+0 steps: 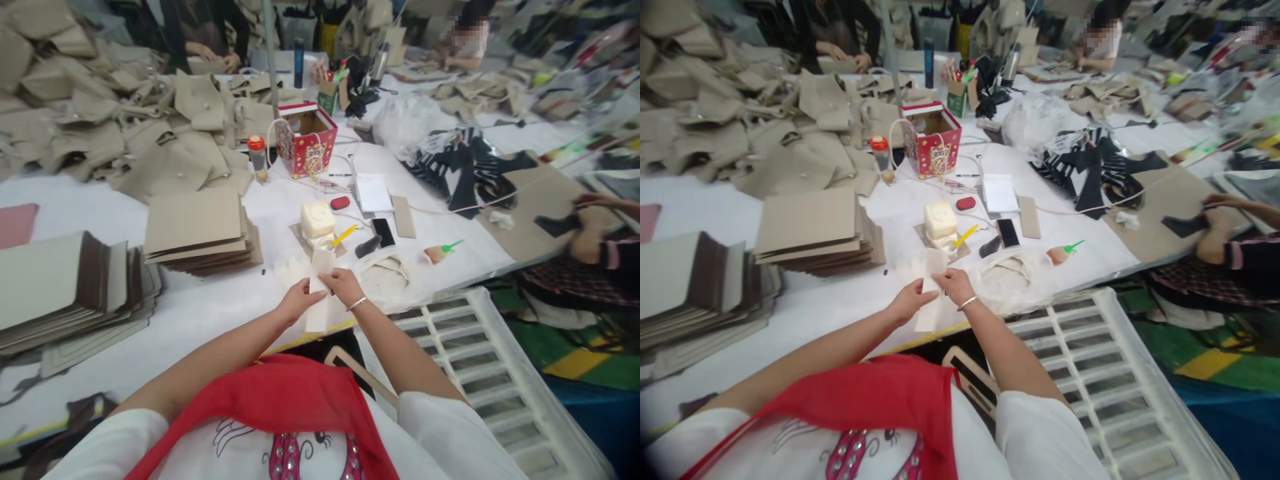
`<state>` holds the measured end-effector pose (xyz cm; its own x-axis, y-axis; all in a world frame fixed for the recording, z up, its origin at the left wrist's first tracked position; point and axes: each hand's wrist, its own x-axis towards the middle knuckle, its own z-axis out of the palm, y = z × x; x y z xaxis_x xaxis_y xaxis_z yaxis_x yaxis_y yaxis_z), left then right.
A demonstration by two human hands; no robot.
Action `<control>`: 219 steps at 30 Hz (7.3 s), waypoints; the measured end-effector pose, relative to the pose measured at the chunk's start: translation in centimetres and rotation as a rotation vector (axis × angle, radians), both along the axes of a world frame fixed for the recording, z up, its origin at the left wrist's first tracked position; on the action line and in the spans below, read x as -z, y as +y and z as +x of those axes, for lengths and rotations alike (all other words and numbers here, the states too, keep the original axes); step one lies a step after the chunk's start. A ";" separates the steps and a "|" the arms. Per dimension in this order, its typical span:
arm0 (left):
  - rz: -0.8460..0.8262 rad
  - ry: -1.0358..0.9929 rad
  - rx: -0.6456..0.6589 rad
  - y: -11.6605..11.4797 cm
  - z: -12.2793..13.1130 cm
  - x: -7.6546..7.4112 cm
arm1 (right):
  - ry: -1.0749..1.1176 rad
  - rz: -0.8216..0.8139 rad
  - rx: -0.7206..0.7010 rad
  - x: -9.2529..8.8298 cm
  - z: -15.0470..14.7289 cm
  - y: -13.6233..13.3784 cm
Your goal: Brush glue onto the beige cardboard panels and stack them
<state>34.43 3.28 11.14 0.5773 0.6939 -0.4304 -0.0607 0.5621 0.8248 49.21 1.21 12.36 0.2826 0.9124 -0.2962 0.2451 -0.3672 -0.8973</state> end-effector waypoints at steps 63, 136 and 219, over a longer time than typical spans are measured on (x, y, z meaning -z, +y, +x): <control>-0.321 -0.120 -0.392 1.9 -10.6 3.2 | -0.918 -0.128 -0.564 8.0 -3.4 7.0; -0.226 -0.094 -0.296 4.3 -8.2 5.3 | -0.259 -0.067 -0.441 6.4 -6.3 4.6; -0.157 0.063 -0.495 4.6 -10.8 5.2 | -0.222 -0.117 -0.547 4.7 -10.3 5.2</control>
<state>23.60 7.83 5.97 0.1666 0.8015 -0.5744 -0.3036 0.5959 0.7435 38.90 6.45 7.69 -0.1518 0.9077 -0.3913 0.6029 -0.2287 -0.7643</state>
